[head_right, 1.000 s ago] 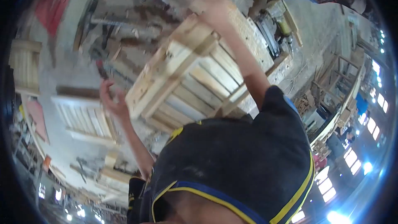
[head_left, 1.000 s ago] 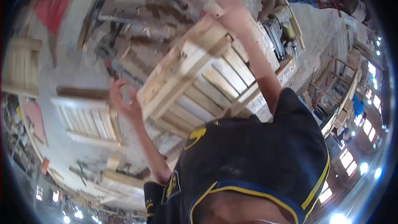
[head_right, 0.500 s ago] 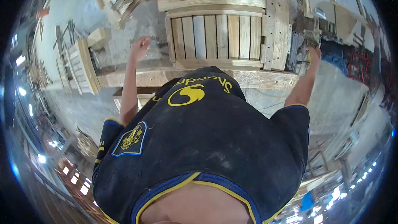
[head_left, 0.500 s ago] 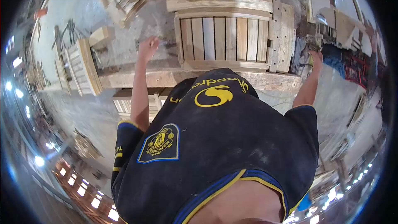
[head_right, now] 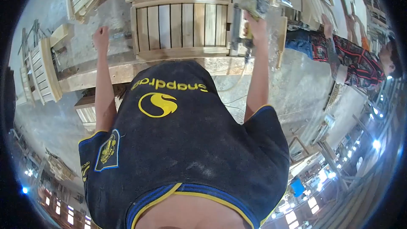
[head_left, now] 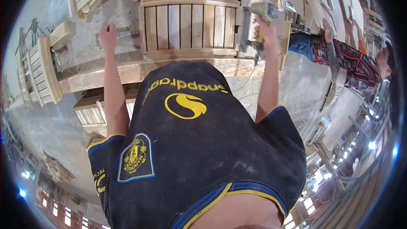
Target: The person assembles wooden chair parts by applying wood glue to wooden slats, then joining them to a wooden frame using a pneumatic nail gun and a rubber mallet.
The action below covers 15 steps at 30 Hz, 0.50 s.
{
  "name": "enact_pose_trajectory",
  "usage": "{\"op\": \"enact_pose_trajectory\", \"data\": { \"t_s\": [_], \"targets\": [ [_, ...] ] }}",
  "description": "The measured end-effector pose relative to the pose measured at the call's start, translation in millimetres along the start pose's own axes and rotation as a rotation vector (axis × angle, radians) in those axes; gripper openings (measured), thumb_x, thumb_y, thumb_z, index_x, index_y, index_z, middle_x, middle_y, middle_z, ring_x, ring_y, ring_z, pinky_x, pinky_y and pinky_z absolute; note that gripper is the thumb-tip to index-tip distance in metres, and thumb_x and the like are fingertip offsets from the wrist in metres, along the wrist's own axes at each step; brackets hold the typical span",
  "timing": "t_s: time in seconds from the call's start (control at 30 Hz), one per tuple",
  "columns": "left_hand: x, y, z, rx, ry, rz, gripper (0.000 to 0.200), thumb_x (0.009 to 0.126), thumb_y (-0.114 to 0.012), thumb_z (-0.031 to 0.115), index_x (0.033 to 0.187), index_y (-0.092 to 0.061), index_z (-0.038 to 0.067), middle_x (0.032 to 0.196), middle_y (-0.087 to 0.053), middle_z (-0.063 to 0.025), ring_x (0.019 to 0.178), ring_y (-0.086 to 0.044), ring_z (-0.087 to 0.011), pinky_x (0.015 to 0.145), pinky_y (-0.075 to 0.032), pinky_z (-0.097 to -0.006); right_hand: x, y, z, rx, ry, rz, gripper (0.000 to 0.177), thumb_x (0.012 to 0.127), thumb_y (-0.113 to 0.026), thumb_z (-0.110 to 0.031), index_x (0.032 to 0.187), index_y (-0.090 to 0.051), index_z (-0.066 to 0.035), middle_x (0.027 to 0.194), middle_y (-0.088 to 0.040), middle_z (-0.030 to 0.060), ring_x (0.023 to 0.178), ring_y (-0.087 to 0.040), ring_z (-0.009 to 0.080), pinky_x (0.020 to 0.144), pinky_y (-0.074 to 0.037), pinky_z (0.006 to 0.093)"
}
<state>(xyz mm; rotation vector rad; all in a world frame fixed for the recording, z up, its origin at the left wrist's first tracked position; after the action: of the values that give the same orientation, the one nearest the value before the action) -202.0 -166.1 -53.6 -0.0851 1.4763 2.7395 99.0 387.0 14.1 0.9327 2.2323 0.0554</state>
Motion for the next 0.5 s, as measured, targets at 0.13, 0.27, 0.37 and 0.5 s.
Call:
{"op": "enact_pose_trajectory", "data": {
  "t_s": [0.13, 0.27, 0.37, 0.5],
  "targets": [
    [-3, 6, 9, -0.056, 0.007, -0.001, 0.026, 0.081, -0.058, 0.031, 0.087, -0.069, 0.008, 0.071, -0.064, -0.0111, 0.065, -0.061, -0.0254, 0.063, -0.045, -0.0367, 13, -29, 2, 0.006, -0.089, -0.008, 0.026, 0.082, -0.068, -0.028, 0.081, -0.056, -0.005, 0.054, -0.049, 0.0034, 0.041, -0.048, 0.0135, 0.037, -0.038, 0.0289],
    [-5, 9, 9, -0.14, 0.014, 0.051, 0.023, 0.081, -0.059, 0.028, 0.087, -0.07, 0.009, 0.065, -0.06, -0.0083, 0.06, -0.056, -0.0193, 0.061, -0.043, -0.0332, 18, -46, 3, 0.032, -0.088, -0.068, 0.021, 0.082, -0.067, -0.023, 0.081, -0.058, -0.005, 0.052, -0.049, 0.0037, 0.04, -0.048, 0.0138, 0.037, -0.038, 0.029],
    [-3, 5, 2, -0.211, 0.055, 0.034, 0.021, 0.081, -0.059, 0.025, 0.086, -0.07, 0.009, 0.062, -0.057, -0.007, 0.057, -0.051, -0.0169, 0.06, -0.042, -0.0315, 16, -52, -4, 0.042, -0.072, -0.091, 0.017, 0.082, -0.065, -0.021, 0.083, -0.059, -0.005, 0.053, -0.049, 0.0033, 0.04, -0.048, 0.0133, 0.036, -0.038, 0.029],
    [-9, 15, 22, -0.212, -0.028, 0.116, 0.019, 0.085, -0.056, 0.018, 0.087, -0.07, 0.006, 0.053, -0.046, 0.0001, 0.049, -0.039, -0.0074, 0.048, -0.031, -0.0265, 20, -57, -1, -0.005, -0.038, -0.088, 0.018, 0.081, -0.066, -0.02, 0.083, -0.059, -0.004, 0.054, -0.05, 0.0035, 0.04, -0.048, 0.0132, 0.036, -0.038, 0.0295]
  ]
}}
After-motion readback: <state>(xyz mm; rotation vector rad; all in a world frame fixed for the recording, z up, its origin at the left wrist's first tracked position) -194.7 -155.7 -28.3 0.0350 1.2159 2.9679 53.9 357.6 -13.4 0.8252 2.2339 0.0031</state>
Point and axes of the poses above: each hand's wrist, its own x-axis towards the middle knuckle, its own y-axis out of the back of the hand, z = x × y, the point moved 7 cm from there along x, towards the middle knuckle
